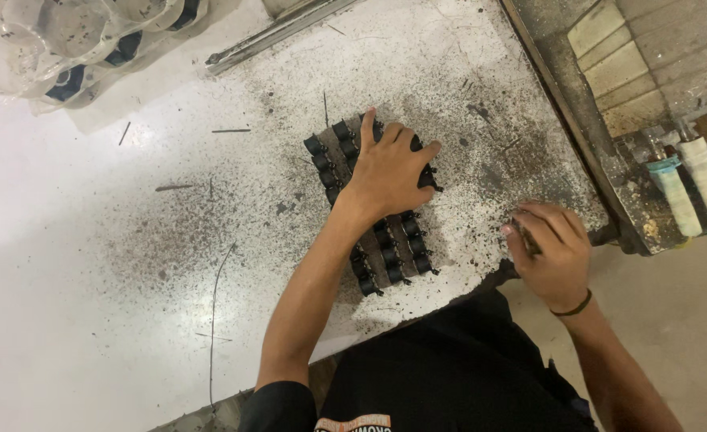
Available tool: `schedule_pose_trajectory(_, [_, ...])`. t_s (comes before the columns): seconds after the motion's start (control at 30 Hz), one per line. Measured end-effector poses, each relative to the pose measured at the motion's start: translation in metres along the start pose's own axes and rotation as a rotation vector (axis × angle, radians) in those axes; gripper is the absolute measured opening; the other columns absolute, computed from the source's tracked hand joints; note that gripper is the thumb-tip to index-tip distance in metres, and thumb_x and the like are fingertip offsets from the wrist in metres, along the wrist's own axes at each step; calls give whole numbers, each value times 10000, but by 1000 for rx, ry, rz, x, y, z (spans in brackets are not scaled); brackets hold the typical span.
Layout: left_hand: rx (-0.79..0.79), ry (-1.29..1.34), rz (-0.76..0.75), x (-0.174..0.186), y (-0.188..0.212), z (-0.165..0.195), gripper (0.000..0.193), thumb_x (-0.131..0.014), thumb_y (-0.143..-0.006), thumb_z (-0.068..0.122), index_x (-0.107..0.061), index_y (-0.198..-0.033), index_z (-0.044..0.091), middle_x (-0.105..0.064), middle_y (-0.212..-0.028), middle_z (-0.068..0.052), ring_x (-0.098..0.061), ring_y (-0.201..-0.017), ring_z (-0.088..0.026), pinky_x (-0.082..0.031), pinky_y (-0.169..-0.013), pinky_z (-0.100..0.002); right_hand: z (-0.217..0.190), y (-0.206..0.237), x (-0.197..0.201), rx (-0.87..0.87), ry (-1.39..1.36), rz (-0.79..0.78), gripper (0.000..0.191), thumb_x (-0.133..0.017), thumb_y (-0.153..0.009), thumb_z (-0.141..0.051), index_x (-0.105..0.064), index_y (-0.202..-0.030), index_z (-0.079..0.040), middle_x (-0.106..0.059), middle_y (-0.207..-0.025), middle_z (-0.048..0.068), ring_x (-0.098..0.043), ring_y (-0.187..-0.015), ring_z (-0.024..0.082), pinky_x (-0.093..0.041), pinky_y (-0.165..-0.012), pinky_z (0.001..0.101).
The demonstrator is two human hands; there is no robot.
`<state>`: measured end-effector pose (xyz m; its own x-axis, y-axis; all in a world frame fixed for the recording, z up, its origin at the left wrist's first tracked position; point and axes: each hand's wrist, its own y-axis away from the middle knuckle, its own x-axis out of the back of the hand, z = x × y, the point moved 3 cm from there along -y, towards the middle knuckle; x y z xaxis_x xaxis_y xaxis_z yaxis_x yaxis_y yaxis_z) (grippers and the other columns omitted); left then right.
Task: The person works at a factory bench with black plastic impeller-like parts. They scrape or trim each part with a handheld blade, touch parts with a probe connected to a digital test machine, place parts into a plastic tray, snap parts onto a wire to form rows, and solder the assemblies with a soldering iron, producing smoke.
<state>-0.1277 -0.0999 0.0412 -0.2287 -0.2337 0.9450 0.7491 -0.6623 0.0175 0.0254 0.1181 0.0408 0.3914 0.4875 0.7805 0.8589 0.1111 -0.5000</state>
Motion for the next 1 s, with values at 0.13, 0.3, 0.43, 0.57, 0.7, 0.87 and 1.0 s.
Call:
schedule_pose_trajectory(0.13, [-8, 11, 206, 25, 20, -6, 852, -800, -738, 569, -537, -1447, 177, -581, -1359, -229, -477, -1327, -402, -98, -1136, -705, 9, 23, -15, 8, 86, 71, 181, -775, -908, -152, -755, -1020, -11, -733, -1162, 142, -637, -1169, 317, -479, -1001, 462])
schedule_pose_trajectory(0.3, [255, -138, 419, 57, 123, -46, 625, -782, -938, 435, -610, -1412, 67, -657, -1377, -121, -587, -1311, -273, -267, -1212, -593, 30, 43, -27, 30, -42, 175, 190, -719, -1056, -187, -768, -1047, -4, -729, -1173, 122, -626, -1187, 306, -513, -1057, 441])
schedule_pose_trajectory(0.43, [716, -232, 606, 48, 247, -74, 393, -796, -916, 225, -745, -1250, 25, -736, -1164, -123, -654, -1103, -319, -449, -982, -506, 51, 67, -37, 41, 13, 160, 263, -654, -1138, -220, -778, -1056, -4, -746, -1176, 112, -617, -1121, 269, -501, -1015, 375])
schedule_pose_trajectory(0.57, [965, -158, 617, 13, 331, -77, 324, -798, -859, 175, -770, -1156, 47, -737, -1105, -131, -661, -1013, -348, -517, -883, -450, 72, 84, -46, 190, 155, 70, 291, -598, -1183, -202, -760, -1073, 13, -734, -1178, 109, -604, -1108, 240, -479, -1012, 342])
schedule_pose_trajectory(0.7, [892, -94, 722, -9, 333, -85, 270, -778, -848, 139, -777, -1109, 72, -743, -1069, -110, -673, -986, -340, -536, -846, -431, 77, 83, -52, 244, 149, 78, 248, -571, -1169, -150, -731, -1076, 14, -710, -1189, 114, -604, -1129, 246, -468, -1025, 324])
schedule_pose_trajectory(0.87, [726, -233, 684, -12, 283, -110, 81, -703, -871, 57, -762, -925, 73, -739, -979, -92, -675, -933, -328, -529, -834, -463, 59, 73, -43, 132, 51, 91, 185, -649, -1165, -114, -768, -1159, 28, -735, -1233, 143, -626, -1076, 262, -498, -961, 375])
schedule_pose_trajectory(1.0, [707, -372, 583, -17, 266, -112, 56, -685, -825, 16, -712, -852, 56, -688, -906, -137, -640, -838, -338, -506, -724, -472, 57, 63, -24, -164, -224, 204, 143, -700, -1093, -56, -740, -1218, 1, -727, -1245, 147, -687, -963, 236, -526, -791, 352])
